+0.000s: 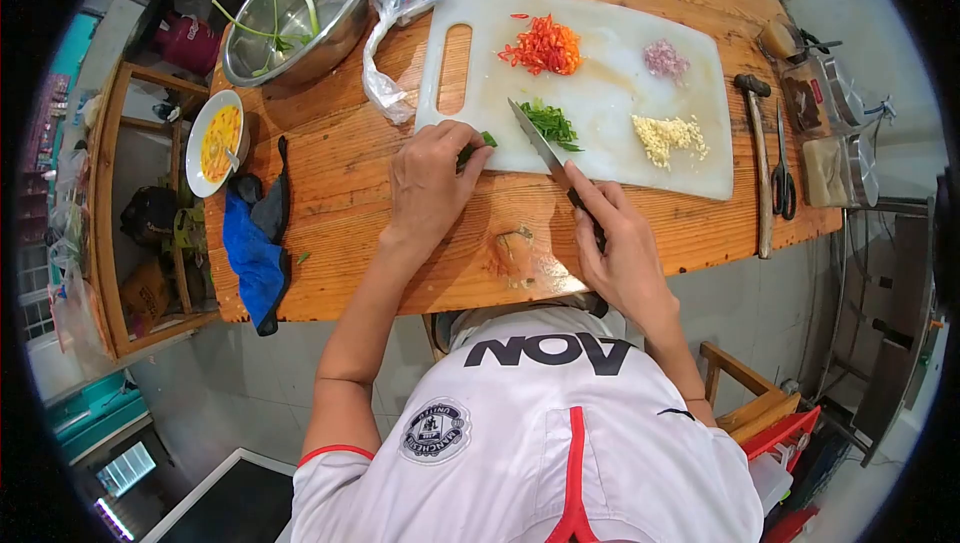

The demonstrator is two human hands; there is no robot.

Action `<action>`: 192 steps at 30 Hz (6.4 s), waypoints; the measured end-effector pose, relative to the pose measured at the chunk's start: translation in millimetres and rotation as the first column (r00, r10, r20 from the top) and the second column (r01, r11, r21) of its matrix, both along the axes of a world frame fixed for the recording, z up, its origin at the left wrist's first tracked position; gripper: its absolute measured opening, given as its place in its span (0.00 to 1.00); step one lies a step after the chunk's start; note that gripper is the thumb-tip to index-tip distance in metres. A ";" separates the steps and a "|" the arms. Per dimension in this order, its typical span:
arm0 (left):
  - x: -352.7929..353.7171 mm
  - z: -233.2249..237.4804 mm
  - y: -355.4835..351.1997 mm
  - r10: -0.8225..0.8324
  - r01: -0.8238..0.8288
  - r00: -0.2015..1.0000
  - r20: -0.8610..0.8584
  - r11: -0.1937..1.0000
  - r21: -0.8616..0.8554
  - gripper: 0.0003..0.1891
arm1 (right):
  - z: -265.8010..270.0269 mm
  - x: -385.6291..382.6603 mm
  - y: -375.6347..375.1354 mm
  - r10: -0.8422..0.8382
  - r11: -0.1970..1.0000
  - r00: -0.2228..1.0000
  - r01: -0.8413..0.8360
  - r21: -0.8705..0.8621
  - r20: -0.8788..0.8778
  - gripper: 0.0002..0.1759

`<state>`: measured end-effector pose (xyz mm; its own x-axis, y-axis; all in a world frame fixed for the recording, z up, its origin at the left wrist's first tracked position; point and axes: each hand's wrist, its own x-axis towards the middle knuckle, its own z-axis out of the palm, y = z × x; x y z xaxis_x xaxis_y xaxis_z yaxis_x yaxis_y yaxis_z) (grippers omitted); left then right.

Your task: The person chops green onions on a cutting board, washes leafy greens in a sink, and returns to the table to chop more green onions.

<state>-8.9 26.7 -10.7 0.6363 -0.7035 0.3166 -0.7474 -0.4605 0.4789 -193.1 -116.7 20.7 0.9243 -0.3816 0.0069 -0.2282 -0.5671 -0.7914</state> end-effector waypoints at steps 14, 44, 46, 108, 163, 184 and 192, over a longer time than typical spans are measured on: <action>-3.9 2.3 -20.1 -0.038 0.037 0.998 -0.057 0.999 -0.015 0.07 | -8.5 -8.4 -6.6 0.022 1.000 1.000 -0.022 -0.018 -0.012 0.31; -26.9 -0.6 -40.8 0.108 -0.109 0.994 -0.031 0.994 -0.034 0.05 | -12.4 -10.9 -27.3 0.088 0.993 0.994 -0.082 -0.089 0.070 0.34; -26.2 -0.6 -40.9 0.107 -0.107 0.994 -0.025 0.994 -0.010 0.05 | -6.7 -11.4 -22.4 0.068 0.993 0.997 -0.064 -0.104 0.044 0.35; -22.8 -4.1 -42.3 0.125 -0.123 0.991 0.051 0.992 -0.042 0.03 | -2.1 -1.2 -14.5 0.125 0.947 0.985 -0.154 -0.282 -0.120 0.37; -27.3 -6.3 -36.7 0.177 -0.177 0.981 0.081 0.984 -0.013 0.04 | -11.0 -21.8 -24.0 0.138 0.973 0.990 -0.138 -0.188 -0.009 0.34; -31.6 -3.7 -41.0 0.142 -0.146 0.978 0.153 0.989 0.014 0.03 | -18.8 9.5 -11.1 0.114 0.935 0.985 -0.150 -0.323 -0.126 0.33; -30.5 -14.1 -38.7 0.165 -0.158 0.986 0.036 0.976 -0.152 0.04 | 0.2 -28.8 -38.1 0.141 0.987 0.988 -0.146 -0.072 -0.065 0.32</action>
